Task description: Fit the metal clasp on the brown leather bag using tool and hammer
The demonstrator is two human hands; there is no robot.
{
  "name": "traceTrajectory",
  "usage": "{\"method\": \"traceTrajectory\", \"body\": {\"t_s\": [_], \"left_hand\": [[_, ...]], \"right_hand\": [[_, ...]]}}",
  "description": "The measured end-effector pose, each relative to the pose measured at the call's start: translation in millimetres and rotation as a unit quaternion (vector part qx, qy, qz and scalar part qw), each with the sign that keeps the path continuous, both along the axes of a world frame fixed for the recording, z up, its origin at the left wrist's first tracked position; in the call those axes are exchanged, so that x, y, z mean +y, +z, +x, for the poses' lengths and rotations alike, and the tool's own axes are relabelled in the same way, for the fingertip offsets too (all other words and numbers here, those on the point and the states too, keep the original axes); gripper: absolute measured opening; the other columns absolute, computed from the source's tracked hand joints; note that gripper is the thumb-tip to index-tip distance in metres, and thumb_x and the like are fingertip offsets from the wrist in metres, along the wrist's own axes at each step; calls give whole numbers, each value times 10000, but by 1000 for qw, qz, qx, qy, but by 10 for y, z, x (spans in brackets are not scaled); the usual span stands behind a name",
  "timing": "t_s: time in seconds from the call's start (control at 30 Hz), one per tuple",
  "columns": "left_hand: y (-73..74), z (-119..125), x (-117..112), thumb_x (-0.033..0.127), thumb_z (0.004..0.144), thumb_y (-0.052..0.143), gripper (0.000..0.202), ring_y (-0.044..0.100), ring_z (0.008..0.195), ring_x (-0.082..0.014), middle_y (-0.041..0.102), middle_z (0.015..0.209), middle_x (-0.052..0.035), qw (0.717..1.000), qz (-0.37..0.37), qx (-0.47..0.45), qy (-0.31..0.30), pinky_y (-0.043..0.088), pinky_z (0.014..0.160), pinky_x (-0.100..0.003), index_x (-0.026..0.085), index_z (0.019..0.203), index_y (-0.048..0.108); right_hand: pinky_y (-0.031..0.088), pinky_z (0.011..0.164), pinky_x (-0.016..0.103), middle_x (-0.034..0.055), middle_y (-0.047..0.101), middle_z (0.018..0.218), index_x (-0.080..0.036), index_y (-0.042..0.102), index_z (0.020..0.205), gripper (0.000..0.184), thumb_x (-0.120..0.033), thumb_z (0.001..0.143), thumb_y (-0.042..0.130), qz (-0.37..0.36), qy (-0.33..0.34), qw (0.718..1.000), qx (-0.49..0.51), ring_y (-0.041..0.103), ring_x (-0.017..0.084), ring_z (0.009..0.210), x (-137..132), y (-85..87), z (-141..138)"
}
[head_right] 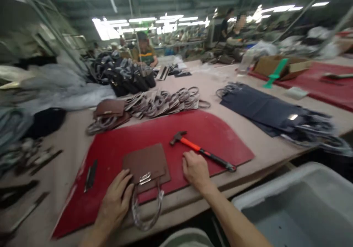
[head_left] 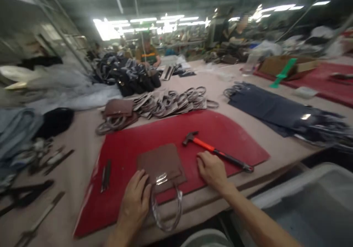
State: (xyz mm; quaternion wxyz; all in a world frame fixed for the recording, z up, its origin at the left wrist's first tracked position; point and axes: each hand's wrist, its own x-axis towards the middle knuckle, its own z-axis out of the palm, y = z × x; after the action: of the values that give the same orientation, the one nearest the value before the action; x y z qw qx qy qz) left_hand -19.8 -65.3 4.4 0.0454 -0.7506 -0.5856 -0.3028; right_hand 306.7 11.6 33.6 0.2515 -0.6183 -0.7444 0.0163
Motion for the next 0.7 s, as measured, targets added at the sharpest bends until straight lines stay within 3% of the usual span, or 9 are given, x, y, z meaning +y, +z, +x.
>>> {"method": "traceTrajectory", "body": {"t_s": [0.2, 0.43, 0.7], "left_hand": [[98, 191, -185, 210, 998, 485, 340, 528, 1349, -293, 581, 1420, -151, 1000, 7, 15, 18, 537, 1088, -549, 149, 1326, 554], [144, 142, -267, 207, 987, 510, 351, 497, 1386, -289, 561, 1444, -151, 999, -9, -30, -5, 507, 1127, -539, 161, 1333, 550], [249, 95, -391, 252, 963, 519, 398, 452, 1422, -322, 574, 1438, -155, 998, -42, -41, -30, 461, 1147, -593, 146, 1344, 564]], "right_hand": [[375, 749, 316, 87, 710, 949, -166, 705, 1020, 273, -283, 979, 462, 12, 0, 1000, -15, 592, 177, 755, 5, 9, 42], [382, 723, 300, 67, 727, 959, -171, 714, 1026, 250, -293, 969, 504, 60, -8, 997, -38, 621, 176, 766, 15, -38, 40], [384, 727, 321, 110, 729, 988, -153, 714, 1032, 280, -308, 948, 497, 30, 10, 999, 34, 626, 204, 780, 117, -106, 29]]}}
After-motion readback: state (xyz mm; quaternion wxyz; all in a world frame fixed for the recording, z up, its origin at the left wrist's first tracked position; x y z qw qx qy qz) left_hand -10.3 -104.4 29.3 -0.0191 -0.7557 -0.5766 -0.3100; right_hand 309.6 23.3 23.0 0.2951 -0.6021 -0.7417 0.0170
